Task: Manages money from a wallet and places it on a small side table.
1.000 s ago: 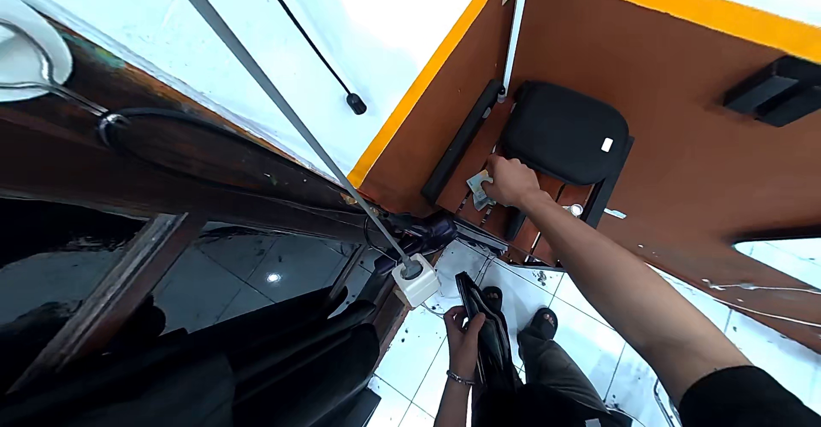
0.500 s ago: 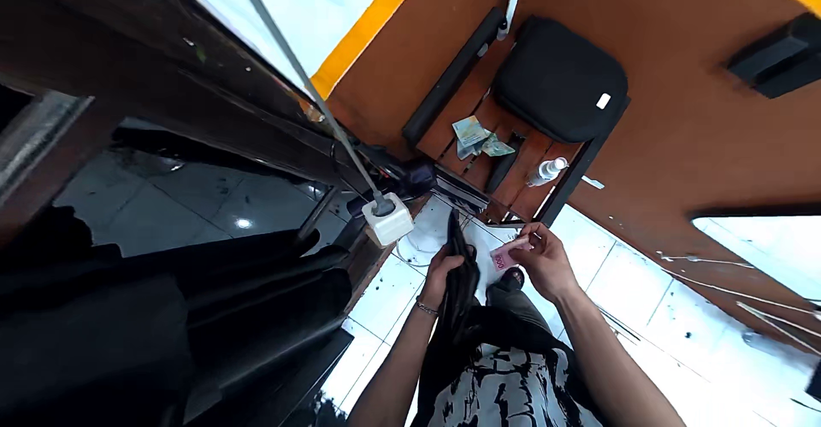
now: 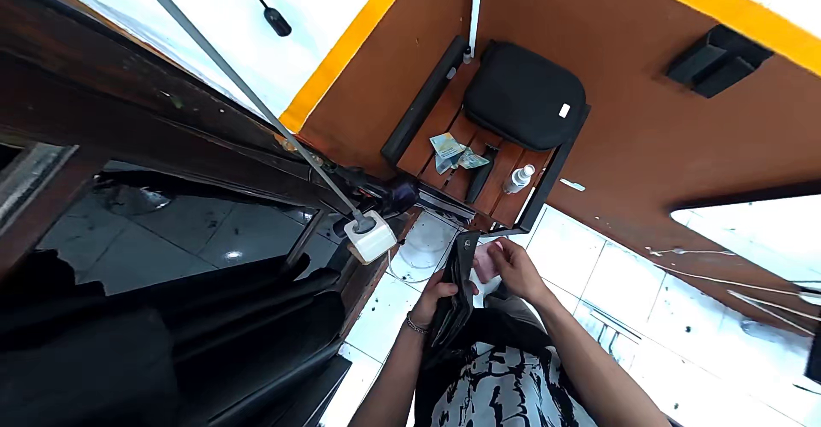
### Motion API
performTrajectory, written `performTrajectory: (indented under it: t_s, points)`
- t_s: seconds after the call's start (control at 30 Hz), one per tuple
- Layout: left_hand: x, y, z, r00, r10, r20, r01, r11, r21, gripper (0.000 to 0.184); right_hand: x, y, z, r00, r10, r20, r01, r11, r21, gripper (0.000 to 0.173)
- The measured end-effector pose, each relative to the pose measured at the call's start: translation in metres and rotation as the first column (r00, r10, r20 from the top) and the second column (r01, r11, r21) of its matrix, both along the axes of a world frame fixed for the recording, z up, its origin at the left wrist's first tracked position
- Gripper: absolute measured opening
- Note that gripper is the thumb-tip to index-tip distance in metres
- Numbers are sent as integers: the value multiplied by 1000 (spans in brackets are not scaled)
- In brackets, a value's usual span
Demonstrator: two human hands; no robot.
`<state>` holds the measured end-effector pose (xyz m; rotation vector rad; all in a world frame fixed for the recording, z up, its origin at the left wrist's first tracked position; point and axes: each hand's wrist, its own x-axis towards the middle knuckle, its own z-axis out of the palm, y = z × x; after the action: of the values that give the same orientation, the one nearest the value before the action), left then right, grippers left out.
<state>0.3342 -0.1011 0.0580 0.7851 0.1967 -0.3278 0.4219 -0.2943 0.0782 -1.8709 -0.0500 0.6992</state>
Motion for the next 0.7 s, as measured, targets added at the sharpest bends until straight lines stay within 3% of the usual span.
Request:
performTrajectory:
  t_s: [0.1,0.2,0.27,0.37,0.47,0.53,0.7]
  points:
    - [7,2,1,995,18,-102,-7,994,108,58,2,-12,3,996,-71,50,72,997,-13,26]
    - [18,-6,8,983,67,-172,-9,947,321,58,-1,-21,18,999,41,18,-41,999,3,21]
    - [27,-16,17,964,147,-223,-34,895,445,56,-6,-26,32,994,112,4,-112,992,65,22]
    - [39,-29,20,910,305,-282,-104,825,556,68,-14,-29,51,999,14,-50,-2,972,236,31]
    - [44,-38,16,884,372,-282,-159,807,569,80,-21,-26,54,998,28,-53,-8,938,346,12]
    - [43,-42,14,910,345,-230,-160,804,573,65,-22,-18,48,998,67,11,-67,950,305,12]
    - [35,-40,20,955,281,-100,-191,833,519,33,-20,-8,35,966,169,198,-160,985,-61,30]
